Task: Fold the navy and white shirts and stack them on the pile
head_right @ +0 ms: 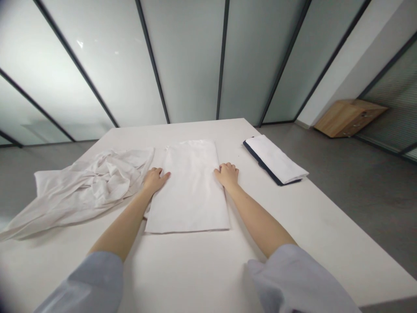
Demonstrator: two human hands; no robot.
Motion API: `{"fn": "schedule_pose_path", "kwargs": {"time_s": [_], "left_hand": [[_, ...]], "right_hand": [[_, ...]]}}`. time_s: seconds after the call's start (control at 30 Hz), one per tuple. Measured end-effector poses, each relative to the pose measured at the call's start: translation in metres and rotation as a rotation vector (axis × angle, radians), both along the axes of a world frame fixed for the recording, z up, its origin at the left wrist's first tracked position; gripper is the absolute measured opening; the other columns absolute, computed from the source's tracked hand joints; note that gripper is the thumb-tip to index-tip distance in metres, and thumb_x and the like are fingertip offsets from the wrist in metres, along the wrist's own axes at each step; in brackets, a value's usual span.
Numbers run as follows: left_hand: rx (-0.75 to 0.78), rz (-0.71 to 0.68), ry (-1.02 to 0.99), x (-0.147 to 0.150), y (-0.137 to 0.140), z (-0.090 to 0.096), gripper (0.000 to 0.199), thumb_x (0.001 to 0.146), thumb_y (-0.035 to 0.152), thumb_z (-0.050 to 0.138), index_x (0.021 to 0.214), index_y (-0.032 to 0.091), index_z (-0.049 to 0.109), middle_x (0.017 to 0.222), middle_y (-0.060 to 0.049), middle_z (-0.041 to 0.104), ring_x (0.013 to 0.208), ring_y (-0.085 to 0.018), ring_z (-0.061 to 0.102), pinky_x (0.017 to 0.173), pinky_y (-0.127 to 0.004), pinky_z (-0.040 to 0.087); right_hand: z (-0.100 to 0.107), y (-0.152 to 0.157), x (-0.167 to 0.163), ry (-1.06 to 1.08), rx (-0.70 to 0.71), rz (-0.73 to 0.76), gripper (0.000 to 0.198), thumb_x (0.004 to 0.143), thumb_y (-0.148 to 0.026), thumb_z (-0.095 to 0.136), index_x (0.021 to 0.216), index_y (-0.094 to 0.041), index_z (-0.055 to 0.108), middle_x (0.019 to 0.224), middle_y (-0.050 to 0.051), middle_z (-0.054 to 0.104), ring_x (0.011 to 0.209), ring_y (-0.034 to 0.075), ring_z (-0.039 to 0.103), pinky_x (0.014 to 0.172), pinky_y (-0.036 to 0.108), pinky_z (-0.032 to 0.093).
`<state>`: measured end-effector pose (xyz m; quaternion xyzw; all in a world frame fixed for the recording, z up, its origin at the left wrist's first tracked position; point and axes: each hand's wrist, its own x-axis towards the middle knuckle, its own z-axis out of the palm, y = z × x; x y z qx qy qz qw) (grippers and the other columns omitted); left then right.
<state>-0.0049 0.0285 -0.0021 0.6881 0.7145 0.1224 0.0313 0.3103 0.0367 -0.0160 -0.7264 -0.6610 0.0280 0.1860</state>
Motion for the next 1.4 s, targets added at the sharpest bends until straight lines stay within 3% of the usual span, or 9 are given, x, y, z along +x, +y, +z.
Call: {"fn": "schedule_pose_path", "kwargs": {"time_s": [0.17,0.33,0.5,0.63,0.77,0.9,1.03,1.17,1.4], "left_hand": [[-0.01,-0.024,-0.109,0.003,0.001,-0.001,0.041,0.087,0.046,0.05,0.106,0.012,0.063,0.105,-0.017,0.065,0.103,-0.03,0.062,0.086,-0.035,0.045],[0.002,0.053,-0.46,0.006,0.008,-0.006,0.038,0.087,0.046,0.053,0.109,0.014,0.057,0.087,-0.012,0.067,0.086,-0.027,0.065,0.073,-0.034,0.047],[-0.032,0.098,-0.877,0.01,0.013,-0.014,0.054,0.085,0.029,0.058,0.133,0.013,0.039,0.1,-0.012,0.067,0.082,-0.021,0.066,0.071,-0.032,0.051],[0.028,0.005,-1.245,0.009,0.01,-0.012,0.083,0.079,0.019,0.059,0.15,0.02,0.016,0.128,-0.012,0.06,0.101,-0.019,0.065,0.084,-0.03,0.052],[-0.081,-0.095,-1.486,0.001,-0.001,0.0,0.082,0.075,0.02,0.062,0.149,0.025,0.028,0.126,-0.008,0.063,0.098,-0.018,0.066,0.084,-0.031,0.052],[-0.306,-0.102,-1.521,-0.009,-0.011,0.01,0.075,0.069,0.025,0.07,0.14,0.022,0.046,0.102,-0.007,0.071,0.077,-0.018,0.068,0.071,-0.03,0.055],[-0.385,-0.144,-1.366,-0.014,-0.011,0.01,0.068,0.063,0.031,0.077,0.127,0.018,0.057,0.086,-0.004,0.071,0.068,-0.016,0.066,0.065,-0.029,0.054],[-0.366,-0.16,-1.241,-0.014,-0.009,0.007,0.068,0.061,0.035,0.077,0.123,0.017,0.058,0.078,-0.001,0.068,0.065,-0.016,0.065,0.062,-0.029,0.052],[-0.362,-0.07,-1.347,-0.012,-0.01,0.012,0.075,0.065,0.028,0.073,0.135,0.021,0.048,0.087,-0.003,0.07,0.066,-0.015,0.066,0.063,-0.029,0.054]], "right_hand": [[0.001,-0.001,-0.002,0.024,-0.014,-0.014,0.032,0.084,-0.036,0.053,0.101,-0.015,0.069,0.109,0.019,0.063,0.106,0.035,0.052,0.091,0.048,0.037],[-0.004,0.006,-0.001,0.176,0.006,-0.001,0.021,0.081,-0.03,0.056,0.095,-0.018,0.067,0.104,0.014,0.067,0.1,0.03,0.058,0.088,0.042,0.042],[-0.006,0.01,0.003,0.589,0.021,0.069,0.015,0.078,-0.024,0.055,0.092,-0.021,0.061,0.089,0.005,0.069,0.084,0.02,0.063,0.08,0.033,0.047],[0.0,0.006,0.002,1.002,-0.087,0.056,0.033,0.075,-0.026,0.056,0.108,-0.022,0.055,0.078,0.0,0.066,0.068,0.018,0.063,0.064,0.03,0.05],[0.009,0.0,0.003,1.296,-0.129,0.066,0.051,0.07,-0.023,0.059,0.12,-0.025,0.05,0.074,-0.003,0.065,0.068,0.018,0.064,0.062,0.028,0.051],[0.015,-0.004,0.006,1.367,-0.232,0.173,0.051,0.066,-0.019,0.061,0.117,-0.024,0.056,0.086,-0.001,0.07,0.076,0.017,0.066,0.071,0.029,0.053],[0.015,-0.007,0.008,1.237,-0.306,0.303,0.056,0.065,-0.017,0.06,0.121,-0.024,0.06,0.108,0.002,0.07,0.089,0.018,0.067,0.079,0.03,0.053],[0.014,-0.007,0.007,1.063,-0.355,0.294,0.059,0.069,-0.017,0.057,0.128,-0.023,0.058,0.108,0.004,0.071,0.088,0.019,0.067,0.077,0.031,0.054],[0.012,-0.003,0.008,1.21,-0.338,0.307,0.06,0.062,-0.012,0.056,0.122,-0.017,0.061,0.103,0.006,0.073,0.089,0.019,0.068,0.086,0.033,0.052]]}}
